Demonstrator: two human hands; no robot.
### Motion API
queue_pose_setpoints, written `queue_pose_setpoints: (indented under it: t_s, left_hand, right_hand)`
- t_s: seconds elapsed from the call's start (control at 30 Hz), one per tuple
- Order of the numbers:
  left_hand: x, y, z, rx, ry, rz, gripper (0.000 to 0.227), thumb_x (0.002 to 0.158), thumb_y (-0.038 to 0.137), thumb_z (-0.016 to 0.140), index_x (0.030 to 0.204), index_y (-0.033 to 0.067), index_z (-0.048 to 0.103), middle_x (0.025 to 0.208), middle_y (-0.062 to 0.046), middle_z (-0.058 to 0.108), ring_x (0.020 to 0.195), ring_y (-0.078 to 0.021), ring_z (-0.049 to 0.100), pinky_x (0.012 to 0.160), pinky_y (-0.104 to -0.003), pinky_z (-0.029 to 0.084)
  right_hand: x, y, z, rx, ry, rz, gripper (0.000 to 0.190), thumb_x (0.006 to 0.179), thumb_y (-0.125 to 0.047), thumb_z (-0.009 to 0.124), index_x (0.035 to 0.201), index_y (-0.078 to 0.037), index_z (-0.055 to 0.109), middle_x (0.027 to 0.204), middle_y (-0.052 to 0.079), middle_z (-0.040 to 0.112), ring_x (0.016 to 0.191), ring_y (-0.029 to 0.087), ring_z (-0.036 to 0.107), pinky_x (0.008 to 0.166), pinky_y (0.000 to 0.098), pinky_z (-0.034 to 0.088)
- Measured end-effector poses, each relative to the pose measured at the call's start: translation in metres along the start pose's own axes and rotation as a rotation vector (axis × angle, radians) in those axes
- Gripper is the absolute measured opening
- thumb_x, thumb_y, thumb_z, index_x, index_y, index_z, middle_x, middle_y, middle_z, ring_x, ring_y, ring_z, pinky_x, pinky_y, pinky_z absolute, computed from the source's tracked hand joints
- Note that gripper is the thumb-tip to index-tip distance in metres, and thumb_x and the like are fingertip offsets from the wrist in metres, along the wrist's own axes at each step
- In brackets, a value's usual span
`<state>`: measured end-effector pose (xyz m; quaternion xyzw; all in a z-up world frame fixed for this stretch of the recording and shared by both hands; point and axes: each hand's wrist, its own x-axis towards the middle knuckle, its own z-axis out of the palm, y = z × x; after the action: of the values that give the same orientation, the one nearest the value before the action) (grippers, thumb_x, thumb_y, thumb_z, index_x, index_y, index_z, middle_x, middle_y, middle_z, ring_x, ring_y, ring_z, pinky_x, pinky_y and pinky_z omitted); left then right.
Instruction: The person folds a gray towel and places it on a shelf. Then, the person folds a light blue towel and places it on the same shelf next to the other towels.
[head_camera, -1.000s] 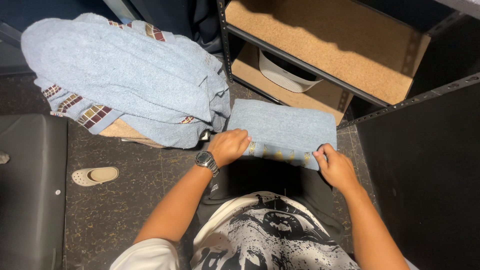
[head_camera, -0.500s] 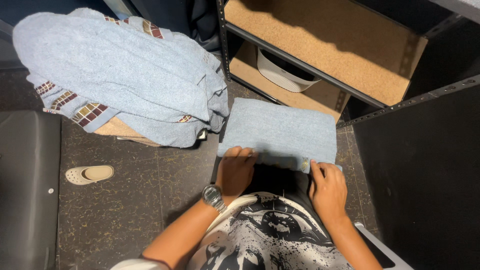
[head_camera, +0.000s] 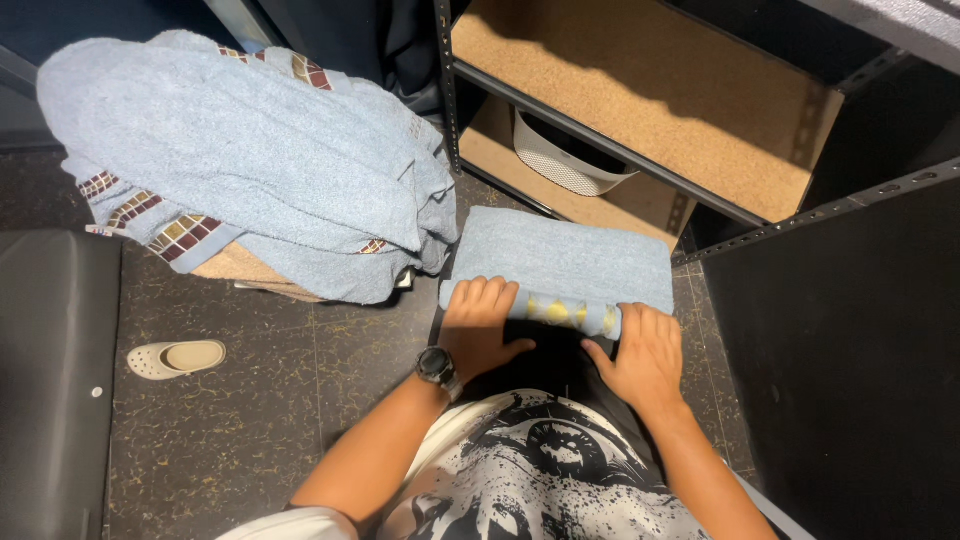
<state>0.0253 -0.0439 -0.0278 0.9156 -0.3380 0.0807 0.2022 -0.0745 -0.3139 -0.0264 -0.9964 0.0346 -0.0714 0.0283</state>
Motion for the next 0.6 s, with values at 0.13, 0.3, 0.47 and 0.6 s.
queue_pose_setpoints:
  t_s: [0.13,0.3,0.47,0.6]
  left_hand:
    - [0.013,-0.009,0.024,0.053,0.136,-0.061,0.088,0.048,0.072,0.085,0.111,0.0158,0.06,0.097,-0.002,0.053,0.091,-0.0239,0.053,0.089,-0.04,0.044]
    - [0.04,-0.035,0.036,0.042,0.018,-0.02,0.066,0.06,0.064,0.087,0.096,0.0155,0.061,0.087,-0.003,0.058,0.084,-0.0271,0.061,0.078,-0.044,0.047]
    - [0.079,-0.064,0.041,0.163,-0.019,0.237,0.04,0.073,0.035,0.079,0.104,0.0173,0.062,0.079,-0.002,0.063,0.069,-0.0277,0.067,0.065,-0.044,0.052]
    - [0.151,-0.065,0.008,0.274,0.186,0.317,0.029,0.073,0.028,0.077,0.096,0.0201,0.061,0.077,-0.001,0.061,0.07,-0.0255,0.067,0.064,-0.041,0.05]
  right_hand:
    - [0.024,0.023,0.013,0.034,0.043,-0.037,0.068,0.07,-0.063,0.081,0.113,-0.013,0.067,0.095,0.007,0.065,0.095,0.03,0.068,0.095,0.0444,0.048]
    - [0.047,0.036,0.014,0.053,0.114,-0.083,0.056,0.062,-0.061,0.086,0.09,-0.016,0.069,0.075,0.003,0.065,0.08,0.025,0.07,0.079,0.0385,0.053]
    - [0.08,0.054,0.0,-0.022,-0.068,-0.199,0.05,0.063,-0.06,0.083,0.087,-0.018,0.067,0.072,0.004,0.07,0.076,0.028,0.073,0.076,0.0437,0.057]
    - [0.143,0.085,-0.015,-0.229,0.273,-0.205,0.035,0.066,-0.047,0.083,0.079,-0.022,0.062,0.068,-0.002,0.059,0.068,0.024,0.066,0.069,0.0383,0.054]
